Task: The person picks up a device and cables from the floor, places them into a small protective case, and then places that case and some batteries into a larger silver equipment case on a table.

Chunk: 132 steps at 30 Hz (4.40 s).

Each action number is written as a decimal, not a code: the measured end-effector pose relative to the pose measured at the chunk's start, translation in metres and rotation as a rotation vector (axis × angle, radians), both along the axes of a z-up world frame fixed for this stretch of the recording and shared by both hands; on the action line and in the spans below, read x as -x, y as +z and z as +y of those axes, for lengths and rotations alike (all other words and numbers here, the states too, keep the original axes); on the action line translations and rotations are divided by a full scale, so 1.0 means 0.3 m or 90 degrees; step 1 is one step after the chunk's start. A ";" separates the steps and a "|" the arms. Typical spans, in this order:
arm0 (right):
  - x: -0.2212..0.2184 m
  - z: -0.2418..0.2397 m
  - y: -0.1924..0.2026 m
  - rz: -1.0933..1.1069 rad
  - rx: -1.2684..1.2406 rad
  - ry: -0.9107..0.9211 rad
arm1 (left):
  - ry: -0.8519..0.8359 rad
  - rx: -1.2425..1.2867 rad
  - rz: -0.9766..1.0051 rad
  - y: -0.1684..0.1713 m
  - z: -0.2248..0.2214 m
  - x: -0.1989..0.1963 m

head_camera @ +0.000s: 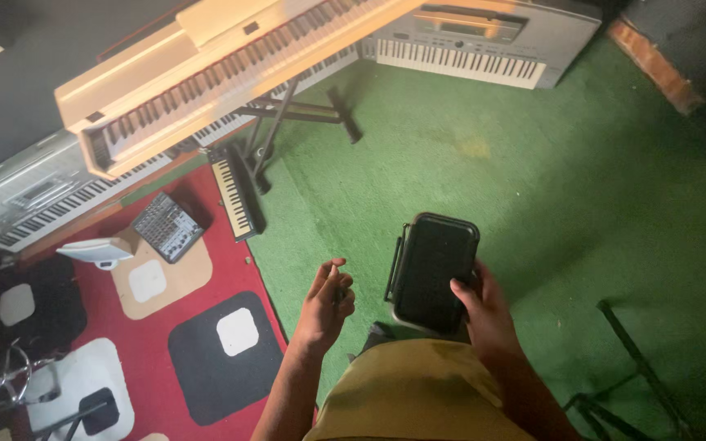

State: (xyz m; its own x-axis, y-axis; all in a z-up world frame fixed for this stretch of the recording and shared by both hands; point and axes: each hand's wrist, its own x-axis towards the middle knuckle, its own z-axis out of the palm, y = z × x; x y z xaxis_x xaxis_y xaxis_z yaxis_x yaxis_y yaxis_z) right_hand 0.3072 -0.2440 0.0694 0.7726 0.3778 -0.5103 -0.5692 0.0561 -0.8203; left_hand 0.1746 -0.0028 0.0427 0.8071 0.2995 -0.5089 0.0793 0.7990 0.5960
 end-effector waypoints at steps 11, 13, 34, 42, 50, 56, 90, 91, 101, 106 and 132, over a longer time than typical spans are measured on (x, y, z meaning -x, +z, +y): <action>-0.294 -0.407 0.027 -0.070 -0.034 -0.184 | -0.107 0.097 -0.105 -0.100 -0.324 -0.505; -0.350 -0.501 0.032 -0.041 -0.013 -0.203 | -0.118 0.138 -0.124 -0.116 -0.394 -0.586; -0.629 -1.046 -0.046 0.020 0.029 -0.564 | -0.488 0.137 -0.098 -0.062 -0.885 -1.381; -0.871 -1.078 -0.077 0.000 0.052 -0.715 | -0.607 0.099 -0.060 -0.013 -0.924 -1.854; -1.120 -0.997 -0.020 -0.078 -0.025 -0.885 | -0.776 0.043 0.005 0.060 -0.976 -2.326; -1.217 -0.980 0.005 -0.150 -0.050 -0.972 | -0.904 0.076 -0.032 0.058 -1.069 -2.519; -1.236 -2.061 0.036 -0.113 0.034 -1.095 | -1.034 0.092 0.013 -0.020 -2.486 -2.611; -1.235 -2.084 0.037 -0.081 0.026 -1.111 | -1.047 0.138 0.008 -0.029 -2.525 -2.621; -1.319 -2.374 0.000 -0.146 0.024 -1.216 | -1.171 0.227 0.019 -0.096 -3.063 -2.764; -1.403 -2.537 0.003 -0.114 0.044 -1.327 | -1.277 0.180 0.006 -0.065 -3.365 -2.856; -1.444 -2.945 -0.062 -0.142 -0.002 -1.702 | -1.673 0.166 -0.019 -0.037 -4.259 -2.782</action>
State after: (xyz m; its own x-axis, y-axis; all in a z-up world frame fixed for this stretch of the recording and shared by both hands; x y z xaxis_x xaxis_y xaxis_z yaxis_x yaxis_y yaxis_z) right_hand 0.7404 -1.1273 0.0509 -0.5056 -0.7550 -0.4176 0.5670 0.0741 -0.8204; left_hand 1.0093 -1.2806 0.0317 -0.6409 -0.6811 -0.3539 0.4221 -0.6978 0.5787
